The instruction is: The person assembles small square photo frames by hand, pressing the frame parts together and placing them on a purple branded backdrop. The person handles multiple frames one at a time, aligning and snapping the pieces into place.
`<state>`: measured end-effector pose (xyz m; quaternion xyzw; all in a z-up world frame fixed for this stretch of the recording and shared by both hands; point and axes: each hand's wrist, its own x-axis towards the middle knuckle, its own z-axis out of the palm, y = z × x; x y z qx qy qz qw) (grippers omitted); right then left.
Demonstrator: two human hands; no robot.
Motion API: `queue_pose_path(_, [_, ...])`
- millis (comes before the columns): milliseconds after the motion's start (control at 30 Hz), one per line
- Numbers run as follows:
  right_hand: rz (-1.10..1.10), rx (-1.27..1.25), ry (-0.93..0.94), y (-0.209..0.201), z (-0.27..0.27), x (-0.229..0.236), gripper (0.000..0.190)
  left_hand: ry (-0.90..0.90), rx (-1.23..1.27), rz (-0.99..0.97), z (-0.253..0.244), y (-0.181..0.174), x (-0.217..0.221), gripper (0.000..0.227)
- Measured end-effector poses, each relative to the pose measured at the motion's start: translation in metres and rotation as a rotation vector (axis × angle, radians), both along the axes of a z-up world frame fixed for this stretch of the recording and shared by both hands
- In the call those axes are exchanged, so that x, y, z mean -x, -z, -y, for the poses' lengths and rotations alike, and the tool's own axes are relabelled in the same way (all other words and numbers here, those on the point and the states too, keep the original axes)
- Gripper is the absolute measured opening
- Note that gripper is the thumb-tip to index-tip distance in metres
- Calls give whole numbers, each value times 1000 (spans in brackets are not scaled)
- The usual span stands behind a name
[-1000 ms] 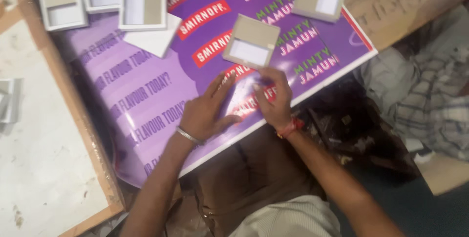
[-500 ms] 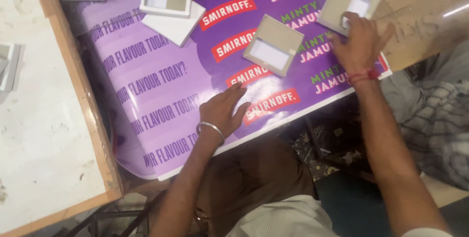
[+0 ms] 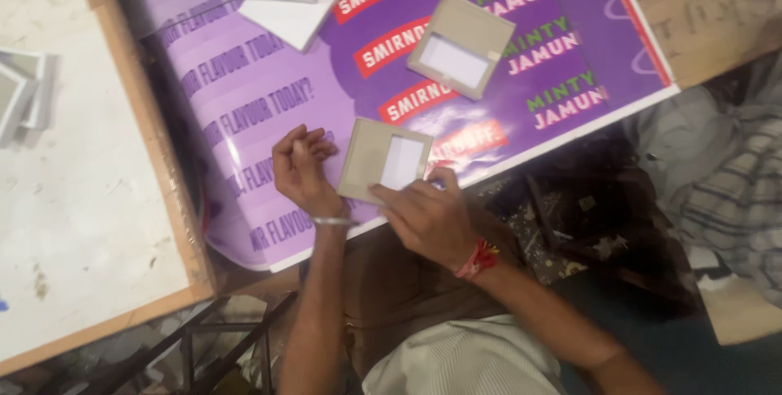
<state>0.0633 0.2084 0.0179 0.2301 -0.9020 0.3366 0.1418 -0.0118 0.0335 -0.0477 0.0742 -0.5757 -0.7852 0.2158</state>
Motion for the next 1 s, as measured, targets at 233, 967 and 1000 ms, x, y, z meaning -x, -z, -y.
queue_pose_path(233, [174, -11, -332, -26, -12, 12, 61, 353, 163, 13, 40, -20, -44, 81])
queue_pose_path(967, [105, -1090, -463, -67, -4, 125, 126, 408, 1106, 62, 27, -36, -68, 108])
queue_pose_path(1000, [-64, -1142, -522, -61, 4, 131, 123, 398, 1139, 49, 27, -35, -66, 109])
